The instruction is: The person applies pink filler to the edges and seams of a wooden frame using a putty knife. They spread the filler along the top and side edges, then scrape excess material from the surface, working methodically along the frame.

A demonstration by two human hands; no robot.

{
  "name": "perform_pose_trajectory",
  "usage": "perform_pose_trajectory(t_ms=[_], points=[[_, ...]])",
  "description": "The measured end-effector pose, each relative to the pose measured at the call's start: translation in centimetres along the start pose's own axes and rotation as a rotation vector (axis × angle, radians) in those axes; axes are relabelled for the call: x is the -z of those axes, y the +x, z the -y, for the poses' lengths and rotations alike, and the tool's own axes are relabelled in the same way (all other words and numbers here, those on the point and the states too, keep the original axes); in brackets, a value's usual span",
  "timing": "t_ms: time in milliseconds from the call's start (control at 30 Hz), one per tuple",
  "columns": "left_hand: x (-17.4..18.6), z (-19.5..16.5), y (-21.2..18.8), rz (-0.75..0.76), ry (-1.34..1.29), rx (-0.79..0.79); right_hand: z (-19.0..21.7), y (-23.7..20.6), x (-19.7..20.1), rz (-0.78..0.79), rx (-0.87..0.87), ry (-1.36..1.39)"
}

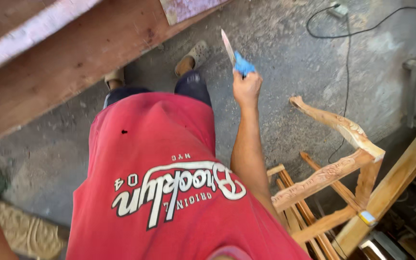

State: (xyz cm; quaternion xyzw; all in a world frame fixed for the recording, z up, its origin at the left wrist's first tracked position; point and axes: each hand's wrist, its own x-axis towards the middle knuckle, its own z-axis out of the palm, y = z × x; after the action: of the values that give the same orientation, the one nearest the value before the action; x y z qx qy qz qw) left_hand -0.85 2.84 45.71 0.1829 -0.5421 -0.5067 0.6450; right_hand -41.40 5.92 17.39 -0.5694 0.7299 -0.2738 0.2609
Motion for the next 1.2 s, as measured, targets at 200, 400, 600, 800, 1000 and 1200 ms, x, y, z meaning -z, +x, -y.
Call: perform_pose_trajectory(t_ms=[200, 400, 600, 800, 1000, 1200], points=[[-7.7, 7.4, 4.2, -0.029, 0.054, 0.079, -8.4, 8.0, 3.2, 0.176, 0.122, -0.020], [-7.7, 13.8, 5.2, -0.057, 0.122, 0.141, -12.6, 13.8, 1.3, 0.221, 0.177, -0.033], [-4.3, 22.7, 6.7, -0.081, 0.264, 0.407, -15.4, 14.6, -4.9, 0.225, -0.079, 0.025], [4.2, 45.2, -9.4, 0.255, 0.918, 1.020, -16.9, 13.4, -13.0, 0.266, -0.441, 0.240], [10.0, 56.1, -18.5, 0.423, 1.246, 0.906, -19.7, 13.0, -14.9, 0.230, -0.075, 0.086], [9.4, 57.5, -19.6, 0.468, 1.373, 0.829, -21.8, 14.9, -16.9, 0.194, -0.037, 0.093]])
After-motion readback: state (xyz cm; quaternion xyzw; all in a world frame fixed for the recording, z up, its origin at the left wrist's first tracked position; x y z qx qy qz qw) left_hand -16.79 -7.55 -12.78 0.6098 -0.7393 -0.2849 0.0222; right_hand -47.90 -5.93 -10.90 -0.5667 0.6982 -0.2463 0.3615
